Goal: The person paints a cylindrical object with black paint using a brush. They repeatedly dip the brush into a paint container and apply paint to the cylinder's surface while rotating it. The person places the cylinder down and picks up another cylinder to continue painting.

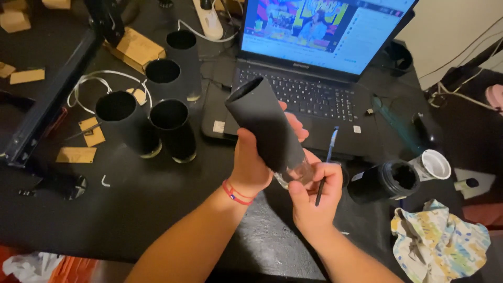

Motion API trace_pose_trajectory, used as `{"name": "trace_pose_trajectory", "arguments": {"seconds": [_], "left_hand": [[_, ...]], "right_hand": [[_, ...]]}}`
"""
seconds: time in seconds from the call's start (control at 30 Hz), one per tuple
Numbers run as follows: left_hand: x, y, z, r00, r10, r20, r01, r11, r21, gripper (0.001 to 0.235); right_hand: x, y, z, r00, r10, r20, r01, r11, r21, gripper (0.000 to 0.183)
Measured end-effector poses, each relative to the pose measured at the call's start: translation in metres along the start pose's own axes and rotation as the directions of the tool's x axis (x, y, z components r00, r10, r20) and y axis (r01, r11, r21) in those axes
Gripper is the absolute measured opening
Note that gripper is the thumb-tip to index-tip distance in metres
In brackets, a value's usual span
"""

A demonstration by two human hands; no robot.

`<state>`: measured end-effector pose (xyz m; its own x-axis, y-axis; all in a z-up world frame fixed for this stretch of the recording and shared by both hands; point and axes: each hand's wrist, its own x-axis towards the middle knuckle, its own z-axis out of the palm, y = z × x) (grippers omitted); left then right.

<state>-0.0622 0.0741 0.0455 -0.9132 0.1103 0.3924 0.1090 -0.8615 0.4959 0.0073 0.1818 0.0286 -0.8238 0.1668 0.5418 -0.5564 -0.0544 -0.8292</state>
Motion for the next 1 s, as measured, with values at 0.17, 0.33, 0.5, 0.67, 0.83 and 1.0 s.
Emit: {"name": "trace_pose_trajectory", "arguments": {"seconds": [0.17,0.33,0.5,0.67,0.83,1.0], "left_hand": [[0.003,0.002,0.003,0.995,-0.098,-0.010,0.097,0.993,-0.062,0.091],[0.003,-0.010,-0.021,0.993,-0.097,0.068,0.091,0.992,0.088,0.096],[0.025,-0.001,-0.011,0.933,-0.077,-0.351,0.215,0.902,0.374,0.032],[0.024,0.009,-0.017,0.981,-0.006,-0.193,0.128,0.769,0.626,0.042],[0.021,-0.001,-0.031,0.995,-0.094,-0.026,0.087,0.719,0.690,0.094],[0.017,0.006,-0.014,0.995,-0.052,0.085,-0.042,0.562,0.826,0.043]], "right_hand": [[0.004,0.001,-0.004,0.998,-0.070,0.005,0.070,0.997,0.032,0.045],[0.017,0.002,-0.005,0.999,-0.008,-0.050,0.021,0.967,0.253,0.031],[0.034,-0.018,-0.004,0.985,-0.119,-0.128,0.152,0.945,0.289,0.033],[0.040,-0.012,-0.020,0.970,-0.168,-0.173,0.218,0.918,0.331,0.037],[0.041,-0.019,-0.020,0.971,-0.154,-0.185,0.213,0.905,0.368,0.037],[0.036,-0.006,-0.027,0.967,-0.174,-0.186,0.231,0.905,0.356,0.036]]}}
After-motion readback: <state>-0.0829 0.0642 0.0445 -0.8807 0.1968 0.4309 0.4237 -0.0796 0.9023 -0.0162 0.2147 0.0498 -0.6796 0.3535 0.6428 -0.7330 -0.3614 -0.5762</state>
